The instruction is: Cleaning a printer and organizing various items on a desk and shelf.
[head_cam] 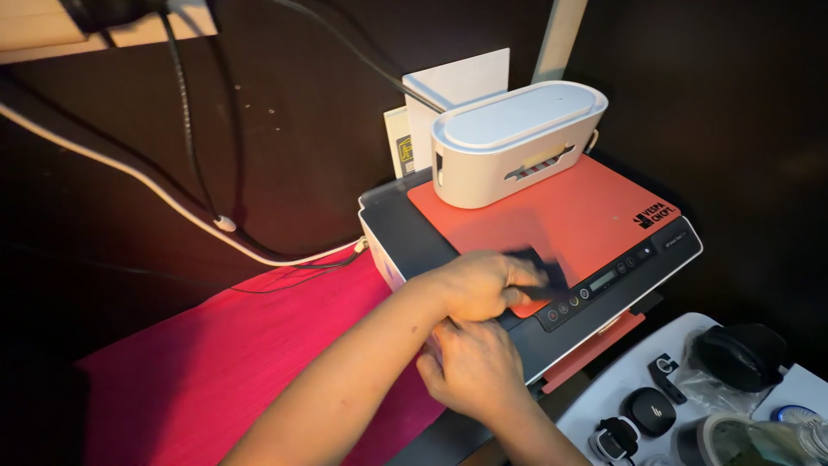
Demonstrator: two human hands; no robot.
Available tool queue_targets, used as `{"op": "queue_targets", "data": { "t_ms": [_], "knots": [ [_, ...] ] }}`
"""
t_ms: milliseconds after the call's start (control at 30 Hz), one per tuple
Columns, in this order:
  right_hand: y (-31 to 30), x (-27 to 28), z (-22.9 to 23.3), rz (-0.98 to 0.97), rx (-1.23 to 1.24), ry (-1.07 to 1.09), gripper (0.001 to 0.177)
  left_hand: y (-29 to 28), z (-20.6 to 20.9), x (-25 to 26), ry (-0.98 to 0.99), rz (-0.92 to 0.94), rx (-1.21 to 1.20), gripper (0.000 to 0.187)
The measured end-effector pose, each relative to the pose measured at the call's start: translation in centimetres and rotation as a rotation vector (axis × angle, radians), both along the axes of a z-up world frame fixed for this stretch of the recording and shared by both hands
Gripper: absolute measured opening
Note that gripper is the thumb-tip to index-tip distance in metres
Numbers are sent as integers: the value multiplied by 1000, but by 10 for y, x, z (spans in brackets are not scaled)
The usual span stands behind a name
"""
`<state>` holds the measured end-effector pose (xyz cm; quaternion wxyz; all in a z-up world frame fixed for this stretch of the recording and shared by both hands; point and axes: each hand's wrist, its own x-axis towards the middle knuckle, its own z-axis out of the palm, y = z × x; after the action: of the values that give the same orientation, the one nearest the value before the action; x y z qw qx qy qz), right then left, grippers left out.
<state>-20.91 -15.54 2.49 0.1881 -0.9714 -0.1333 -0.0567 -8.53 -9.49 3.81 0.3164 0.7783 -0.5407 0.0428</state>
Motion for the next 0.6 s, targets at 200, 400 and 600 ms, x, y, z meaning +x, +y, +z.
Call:
{"op": "queue_targets", "data": {
  "t_ms": [200,400,600],
  "knots": [
    [-3,-1,-2,204,52,-467,63,67,7,16,470,421,-446,30],
    [-1,-1,-2,173,28,-384,63,109,12,29,97,916,-309,35],
    [-1,-6,3,168,158,-446,52,102,-38,27,-134,733,53,31]
  ]
}}
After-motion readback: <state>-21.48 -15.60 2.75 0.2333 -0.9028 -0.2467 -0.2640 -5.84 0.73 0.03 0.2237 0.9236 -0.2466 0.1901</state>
